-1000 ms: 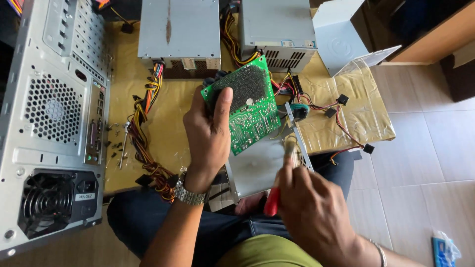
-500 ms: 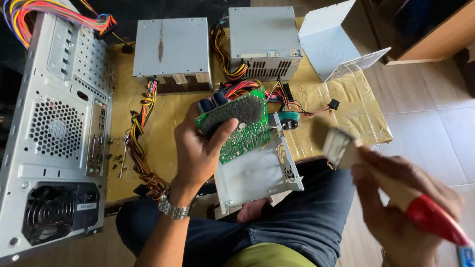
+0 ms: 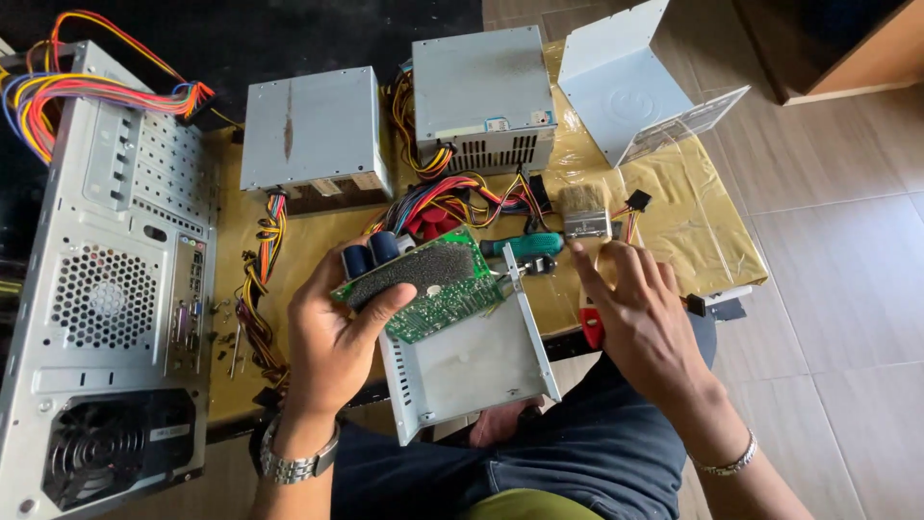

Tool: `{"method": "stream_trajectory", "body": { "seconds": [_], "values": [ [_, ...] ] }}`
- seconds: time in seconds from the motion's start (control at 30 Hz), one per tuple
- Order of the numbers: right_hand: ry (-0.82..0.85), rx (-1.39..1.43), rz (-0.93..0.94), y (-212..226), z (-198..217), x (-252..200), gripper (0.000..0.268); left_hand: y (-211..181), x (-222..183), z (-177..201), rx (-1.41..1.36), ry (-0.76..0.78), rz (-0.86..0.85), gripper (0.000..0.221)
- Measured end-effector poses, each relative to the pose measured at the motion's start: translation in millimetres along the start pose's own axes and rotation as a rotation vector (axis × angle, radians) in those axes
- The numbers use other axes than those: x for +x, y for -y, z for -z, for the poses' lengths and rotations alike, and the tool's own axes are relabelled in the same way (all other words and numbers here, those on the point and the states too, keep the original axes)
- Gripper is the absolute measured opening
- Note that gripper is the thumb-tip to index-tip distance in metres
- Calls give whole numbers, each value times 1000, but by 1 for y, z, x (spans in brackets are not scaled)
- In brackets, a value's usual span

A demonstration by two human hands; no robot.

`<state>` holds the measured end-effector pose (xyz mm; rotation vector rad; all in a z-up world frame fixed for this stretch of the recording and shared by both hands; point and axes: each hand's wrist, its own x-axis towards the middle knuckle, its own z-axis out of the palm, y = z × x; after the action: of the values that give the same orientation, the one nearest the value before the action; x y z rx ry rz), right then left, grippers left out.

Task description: Reassembling a computer power supply unit, including cleaning the PCB with a brush and installing the fan and cover using a screwdriver.

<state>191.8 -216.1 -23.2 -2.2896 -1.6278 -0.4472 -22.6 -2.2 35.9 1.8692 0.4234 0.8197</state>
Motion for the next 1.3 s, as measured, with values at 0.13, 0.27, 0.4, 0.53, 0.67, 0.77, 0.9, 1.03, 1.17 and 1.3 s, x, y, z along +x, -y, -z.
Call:
{"method": "stream_trajectory", "body": {
  "seconds": [0.13, 0.27, 0.4, 0.53, 0.67, 0.77, 0.9, 1.03, 1.17, 1.3],
  "values": [
    [48, -24, 10, -2, 1, 3, 70, -3, 3, -2, -12, -30, 47, 44],
    [21, 65, -49, 1, 6, 8, 75, -5, 6, -2, -28, -2, 48, 46],
    [-17, 128, -86, 2, 5, 5, 64, -10, 7, 0, 17, 32, 37, 50],
    [-133, 183, -84, 10, 15, 6, 48, -14, 4, 1, 69, 40, 63, 52],
    [-288, 310, -66, 26, 37, 4, 29, -21, 2, 1, 113, 45, 45, 48],
    [-352, 405, -37, 51, 56, -3, 20, -17, 7, -1, 97, 62, 12, 50],
    [-283, 406, 54, 87, 60, 0, 50, -14, 17, -2, 107, 71, 4, 45],
    [-147, 380, 91, 93, 53, 5, 28, -21, 19, -2, 185, 71, -77, 45],
    [-199, 261, 124, 105, 61, 9, 27, -19, 17, -2, 186, 73, -108, 45],
    [-40, 142, 178, 124, 48, 12, 37, -15, 18, -2, 159, 80, -124, 47]
  ]
}}
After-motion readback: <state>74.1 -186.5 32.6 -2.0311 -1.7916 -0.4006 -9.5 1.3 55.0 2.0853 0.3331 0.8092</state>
